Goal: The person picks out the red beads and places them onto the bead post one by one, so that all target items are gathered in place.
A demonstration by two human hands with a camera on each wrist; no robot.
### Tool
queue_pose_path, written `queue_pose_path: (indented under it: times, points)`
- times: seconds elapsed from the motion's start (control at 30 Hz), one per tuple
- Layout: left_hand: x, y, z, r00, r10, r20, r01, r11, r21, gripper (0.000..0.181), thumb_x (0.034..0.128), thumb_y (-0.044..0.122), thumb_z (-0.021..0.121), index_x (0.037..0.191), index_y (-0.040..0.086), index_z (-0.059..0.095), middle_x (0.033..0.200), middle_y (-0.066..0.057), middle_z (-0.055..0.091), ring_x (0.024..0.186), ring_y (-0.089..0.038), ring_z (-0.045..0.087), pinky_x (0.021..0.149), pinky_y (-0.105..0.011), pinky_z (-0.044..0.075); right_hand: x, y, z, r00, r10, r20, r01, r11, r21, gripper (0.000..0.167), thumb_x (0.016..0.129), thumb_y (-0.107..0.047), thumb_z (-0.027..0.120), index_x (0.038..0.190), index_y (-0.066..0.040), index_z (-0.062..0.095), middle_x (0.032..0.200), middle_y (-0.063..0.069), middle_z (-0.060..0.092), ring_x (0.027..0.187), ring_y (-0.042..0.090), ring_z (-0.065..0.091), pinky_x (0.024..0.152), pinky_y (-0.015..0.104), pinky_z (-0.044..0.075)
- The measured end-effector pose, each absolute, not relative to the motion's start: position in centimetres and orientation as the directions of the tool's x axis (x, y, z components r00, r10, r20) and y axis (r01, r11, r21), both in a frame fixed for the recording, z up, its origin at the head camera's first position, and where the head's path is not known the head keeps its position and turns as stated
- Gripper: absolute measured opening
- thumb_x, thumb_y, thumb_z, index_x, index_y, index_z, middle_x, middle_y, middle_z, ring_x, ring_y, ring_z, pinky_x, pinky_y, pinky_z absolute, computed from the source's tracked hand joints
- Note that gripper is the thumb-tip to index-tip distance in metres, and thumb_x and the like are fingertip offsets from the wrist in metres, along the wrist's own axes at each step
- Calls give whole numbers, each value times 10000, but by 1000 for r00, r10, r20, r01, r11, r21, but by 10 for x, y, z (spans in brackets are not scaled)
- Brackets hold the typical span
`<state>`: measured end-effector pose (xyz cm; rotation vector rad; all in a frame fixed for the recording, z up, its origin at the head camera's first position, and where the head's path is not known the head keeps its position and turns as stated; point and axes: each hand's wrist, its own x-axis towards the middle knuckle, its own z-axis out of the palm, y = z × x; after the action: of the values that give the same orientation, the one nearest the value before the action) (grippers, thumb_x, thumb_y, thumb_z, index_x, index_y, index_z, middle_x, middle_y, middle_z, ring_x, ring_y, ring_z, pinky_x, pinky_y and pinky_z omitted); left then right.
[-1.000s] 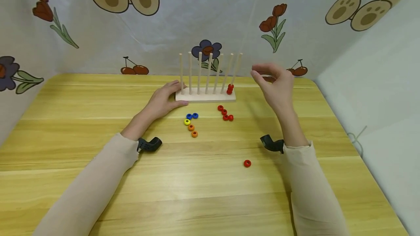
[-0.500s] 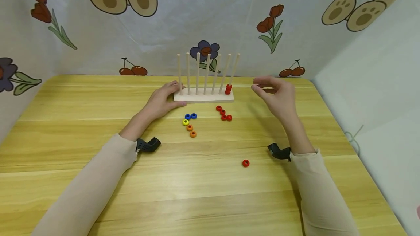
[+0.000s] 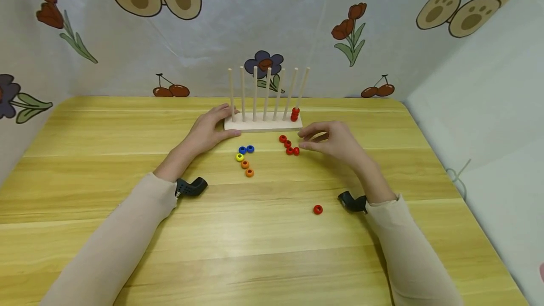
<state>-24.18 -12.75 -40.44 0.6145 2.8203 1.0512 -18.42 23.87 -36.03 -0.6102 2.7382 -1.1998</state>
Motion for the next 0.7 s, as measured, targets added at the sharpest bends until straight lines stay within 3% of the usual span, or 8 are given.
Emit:
queue_pose_path:
  times: [0.23,0.7]
  points:
    - [-244,-129,-406,-919,389,68,338,687,643,689,955,441,782,1554,193,547,1716,-142,328,1617,-351,238,1282,-670,165,-174,230,-367,-910,-414,-22,-281,655,-701,245,909,-186,855,1144,-139,804,1140,6,788,1059,197,726,947,383,625]
    - [-242,-128,-405,-915,396,79,350,681,644,679,961,432,777,1551,186,549,1711,-136,342,1618,-335,241,1283,-668,158,-168,218,-367,-922,-383,61,-315,648,-694,156,910,-85,836,1060,-105,800,1025,16,788,962,179,739,883,368,634]
